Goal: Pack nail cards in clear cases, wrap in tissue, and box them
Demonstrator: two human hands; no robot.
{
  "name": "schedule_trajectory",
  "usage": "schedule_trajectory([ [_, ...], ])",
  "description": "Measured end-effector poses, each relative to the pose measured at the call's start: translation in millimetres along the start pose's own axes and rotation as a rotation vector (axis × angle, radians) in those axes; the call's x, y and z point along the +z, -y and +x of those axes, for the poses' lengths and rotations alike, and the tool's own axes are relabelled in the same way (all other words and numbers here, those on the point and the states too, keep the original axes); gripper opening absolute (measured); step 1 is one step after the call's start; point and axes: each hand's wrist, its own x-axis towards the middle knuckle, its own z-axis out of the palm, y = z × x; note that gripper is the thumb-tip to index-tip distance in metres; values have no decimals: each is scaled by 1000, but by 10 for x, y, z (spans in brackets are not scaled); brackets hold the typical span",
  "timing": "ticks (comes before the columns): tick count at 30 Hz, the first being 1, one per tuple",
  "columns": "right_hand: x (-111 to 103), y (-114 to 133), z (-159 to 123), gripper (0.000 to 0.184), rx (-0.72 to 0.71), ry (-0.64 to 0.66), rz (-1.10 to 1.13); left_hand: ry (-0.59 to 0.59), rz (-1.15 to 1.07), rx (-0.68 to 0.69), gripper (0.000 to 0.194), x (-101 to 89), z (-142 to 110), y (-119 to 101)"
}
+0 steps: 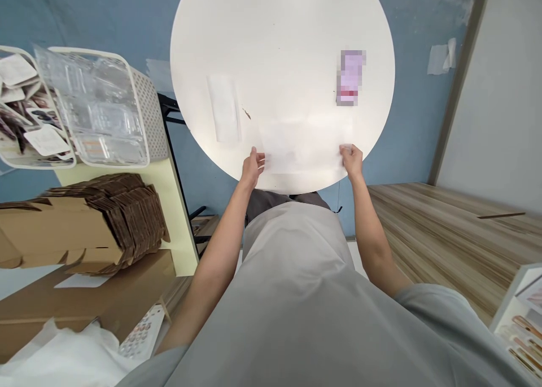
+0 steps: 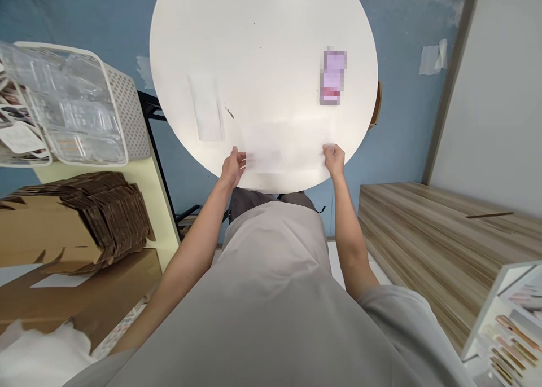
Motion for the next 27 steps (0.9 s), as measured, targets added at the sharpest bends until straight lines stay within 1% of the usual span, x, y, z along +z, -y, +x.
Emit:
schedule_trajectory([
  [2, -203, -37, -31, 40, -55, -47, -68, 68, -18, -22, 34, 185, 20, 6],
  [3, -308, -66, -52, 41, -77, -65, -99, 79, 3, -23, 32, 287, 27, 18],
  [4, -411, -98, -75, 43, -89, -79, -125, 65, 46, -24, 36, 394, 32, 32],
  [6, -601, -164, -116, 44, -88, -106, -170, -36, 174, -18, 48, 620, 31, 59],
  [7, -684, -194, -133, 44, -86, -121, -191, -104, 244, -10, 48, 735, 25, 68],
  [9, -815, -243, -156, 44, -94, -145, -226, -222, 352, 18, 38, 947, 5, 77],
  [10, -863, -264, -161, 44, -103, -154, -238, -261, 380, 32, 30, 1034, -6, 79],
  [12, -926, -307, -157, 42, -120, -165, -246, -291, 403, 61, 19, 1132, -23, 83],
  [13, -942, -333, -150, 41, -128, -168, -242, -286, 407, 80, 16, 1133, -26, 86],
  [14, -949, -362, -139, 40, -137, -168, -238, -273, 410, 98, 16, 1097, -24, 91],
  [16, -934, -430, -112, 37, -154, -164, -233, -247, 413, 128, 23, 915, -8, 101],
  [18, -878, -497, -84, 32, -166, -150, -230, -267, 411, 140, 32, 616, 18, 110],
  [19, -833, -525, -72, 30, -168, -140, -228, -304, 405, 136, 34, 440, 31, 112],
  [21, -713, -556, -54, 25, -167, -115, -218, -383, 382, 125, 32, 84, 44, 113],
  [23, -560, -553, -45, 24, -168, -83, -197, -434, 319, 127, 29, -215, 33, 112],
  [25, -390, -523, -44, 24, -174, -54, -173, -433, 227, 142, 30, -396, -4, 105],
  [27, -227, -484, -50, 25, -177, -30, -161, -392, 160, 160, 34, -432, -52, 97],
])
